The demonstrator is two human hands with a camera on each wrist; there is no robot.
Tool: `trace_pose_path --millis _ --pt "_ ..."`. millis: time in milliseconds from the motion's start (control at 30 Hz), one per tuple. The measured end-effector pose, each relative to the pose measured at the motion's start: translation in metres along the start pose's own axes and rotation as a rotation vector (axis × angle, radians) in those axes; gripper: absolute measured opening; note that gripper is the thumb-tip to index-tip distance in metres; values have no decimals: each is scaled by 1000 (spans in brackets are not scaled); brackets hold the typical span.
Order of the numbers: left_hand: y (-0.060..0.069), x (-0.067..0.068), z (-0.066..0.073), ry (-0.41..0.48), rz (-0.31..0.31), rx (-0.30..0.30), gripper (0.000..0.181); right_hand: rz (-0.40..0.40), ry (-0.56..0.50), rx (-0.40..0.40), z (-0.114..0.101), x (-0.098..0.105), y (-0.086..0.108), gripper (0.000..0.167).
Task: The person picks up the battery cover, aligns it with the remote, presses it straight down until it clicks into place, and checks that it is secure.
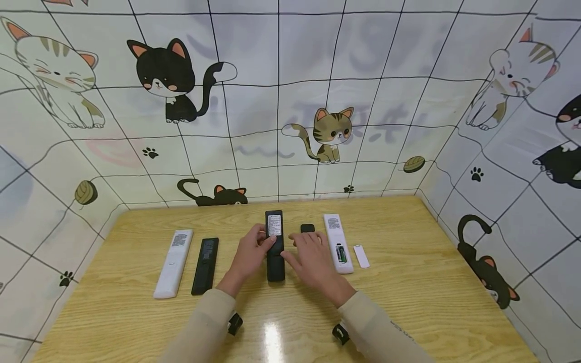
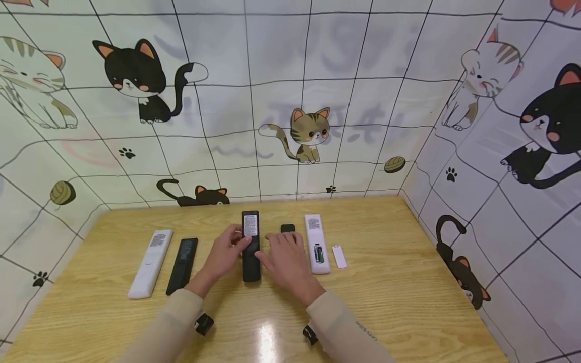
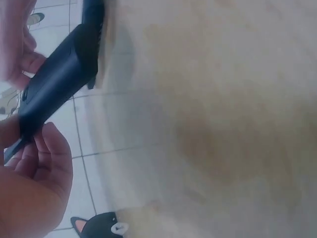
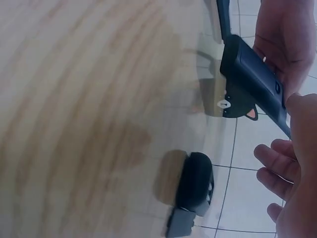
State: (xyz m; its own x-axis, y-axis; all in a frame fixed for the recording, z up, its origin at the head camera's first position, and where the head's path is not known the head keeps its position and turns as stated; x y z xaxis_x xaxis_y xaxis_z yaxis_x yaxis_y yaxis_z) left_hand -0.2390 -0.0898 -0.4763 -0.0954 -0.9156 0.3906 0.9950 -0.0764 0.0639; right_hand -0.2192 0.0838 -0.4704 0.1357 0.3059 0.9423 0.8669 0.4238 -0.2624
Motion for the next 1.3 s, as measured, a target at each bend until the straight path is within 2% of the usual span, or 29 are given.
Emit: trace_pose_path --millis 233,367,567,767,933,1067,1300 --pt "-7 23 -4 -153 114 65 37 50 2 25 5 10 3 47" --pt "-9 35 -11 -245 149 126 38 54 -6 38 8 11 5 47" --pt "-7 47 -26 -374 138 208 37 66 3 52 13 11 6 44" --pt "-5 53 -38 -473 105 281 39 51 25 48 16 8 6 44" --pt "-1 58 -39 -548 96 308 42 32 7 61 14 3 6 44" --pt "3 61 -35 -586 107 317 41 50 5 70 13 4 6 43" --pt "6 65 -32 -654 129 278 40 68 8 75 13 4 7 43"
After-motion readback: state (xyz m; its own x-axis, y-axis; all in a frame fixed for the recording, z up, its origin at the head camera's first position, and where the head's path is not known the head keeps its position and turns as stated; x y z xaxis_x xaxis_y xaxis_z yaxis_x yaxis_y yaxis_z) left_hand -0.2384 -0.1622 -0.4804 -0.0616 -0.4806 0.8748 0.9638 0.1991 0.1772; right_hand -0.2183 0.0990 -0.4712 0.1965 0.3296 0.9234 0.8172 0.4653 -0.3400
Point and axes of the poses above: each hand's wrist, its own y-axis away from the middle knuckle, its own x-axis out of the back of the hand, z = x × y, the point moved 3 cm from there along -y, towards the middle knuckle, and after that the axes turned 6 degrees about x, right-handed, at the moved point
